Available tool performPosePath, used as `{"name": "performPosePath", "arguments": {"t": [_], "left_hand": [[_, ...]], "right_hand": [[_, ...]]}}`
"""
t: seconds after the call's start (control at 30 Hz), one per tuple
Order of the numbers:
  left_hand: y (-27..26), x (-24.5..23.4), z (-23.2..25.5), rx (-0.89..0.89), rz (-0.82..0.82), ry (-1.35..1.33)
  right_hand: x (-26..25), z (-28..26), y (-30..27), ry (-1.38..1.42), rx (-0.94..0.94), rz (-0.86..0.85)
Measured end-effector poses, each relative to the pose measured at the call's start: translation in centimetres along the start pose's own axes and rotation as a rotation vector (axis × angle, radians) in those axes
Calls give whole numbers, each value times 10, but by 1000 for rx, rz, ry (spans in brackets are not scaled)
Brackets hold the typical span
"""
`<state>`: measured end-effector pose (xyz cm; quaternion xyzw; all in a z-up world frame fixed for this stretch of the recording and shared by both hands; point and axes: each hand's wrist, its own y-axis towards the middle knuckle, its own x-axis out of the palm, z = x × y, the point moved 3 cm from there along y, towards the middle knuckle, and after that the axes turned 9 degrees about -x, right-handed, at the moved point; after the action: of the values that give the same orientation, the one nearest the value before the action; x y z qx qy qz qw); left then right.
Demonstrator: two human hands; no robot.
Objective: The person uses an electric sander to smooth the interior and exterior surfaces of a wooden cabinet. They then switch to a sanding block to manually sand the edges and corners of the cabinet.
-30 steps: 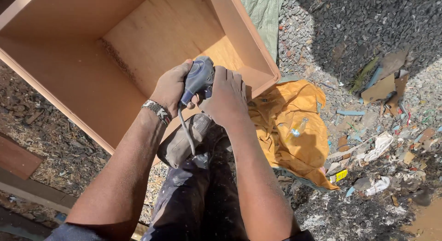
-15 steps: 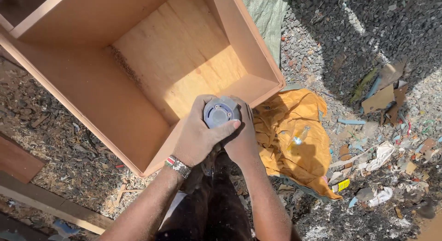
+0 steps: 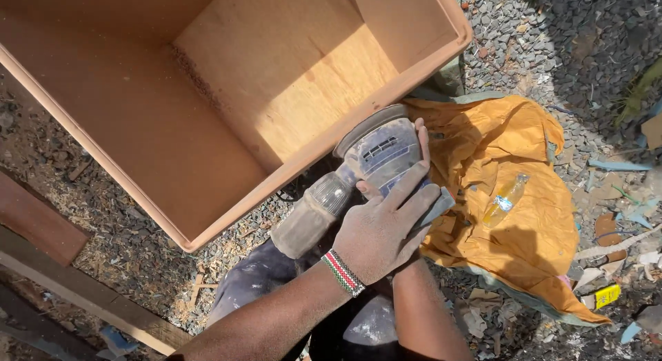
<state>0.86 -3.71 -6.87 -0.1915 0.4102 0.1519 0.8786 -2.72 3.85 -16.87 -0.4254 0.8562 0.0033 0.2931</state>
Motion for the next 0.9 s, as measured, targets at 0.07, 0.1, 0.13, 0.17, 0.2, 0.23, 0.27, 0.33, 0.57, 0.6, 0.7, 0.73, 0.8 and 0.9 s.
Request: {"name": "performPosePath", "arguments": {"t": [0.07, 0.1, 0.13, 0.17, 0.2, 0.23, 0.27, 0.33, 0.57, 0.6, 0.7, 0.73, 0.8, 0.9], "left_hand": [[0, -14, 5, -19, -5, -72], [1, -22, 9, -39, -15, -156], [-1, -31, 13, -41, -14, -165], [-3, -42, 14, -139, -14, -331], [-3, -54, 15, -237, -9, -499], [-1, -72, 14, -237, -2, -510], [0, -94, 13, -177, 139, -633], [11, -143, 3, -121, 303, -763], [81, -196, -148, -815, -85, -1363], [90, -196, -168, -776, -197, -1234], [117, -144, -239, -874, -300, -827], [113, -138, -247, -881, -289, -840], [104, -126, -257, -938, -234, -783], [87, -138, -244, -846, -163, -841]], "right_hand": [[2, -7, 8, 16, -9, 19], [1, -13, 12, 20, -12, 29], [-4, -15, 9, 15, -9, 31], [-9, -19, 5, 9, -6, 33], [-15, -25, 5, 0, -9, 35], [-19, -32, 8, -9, -12, 36], [-23, -41, 12, -19, -20, 32], [-28, -61, 19, -40, -41, 18], [-4, -127, 71, -228, -44, -225], [7, -130, 84, -347, 32, -367], [28, -102, 106, -493, 178, -575], [32, -105, 106, -504, 170, -587], [36, -107, 102, -526, 204, -690], [13, -145, 95, -423, 162, -646]]}}
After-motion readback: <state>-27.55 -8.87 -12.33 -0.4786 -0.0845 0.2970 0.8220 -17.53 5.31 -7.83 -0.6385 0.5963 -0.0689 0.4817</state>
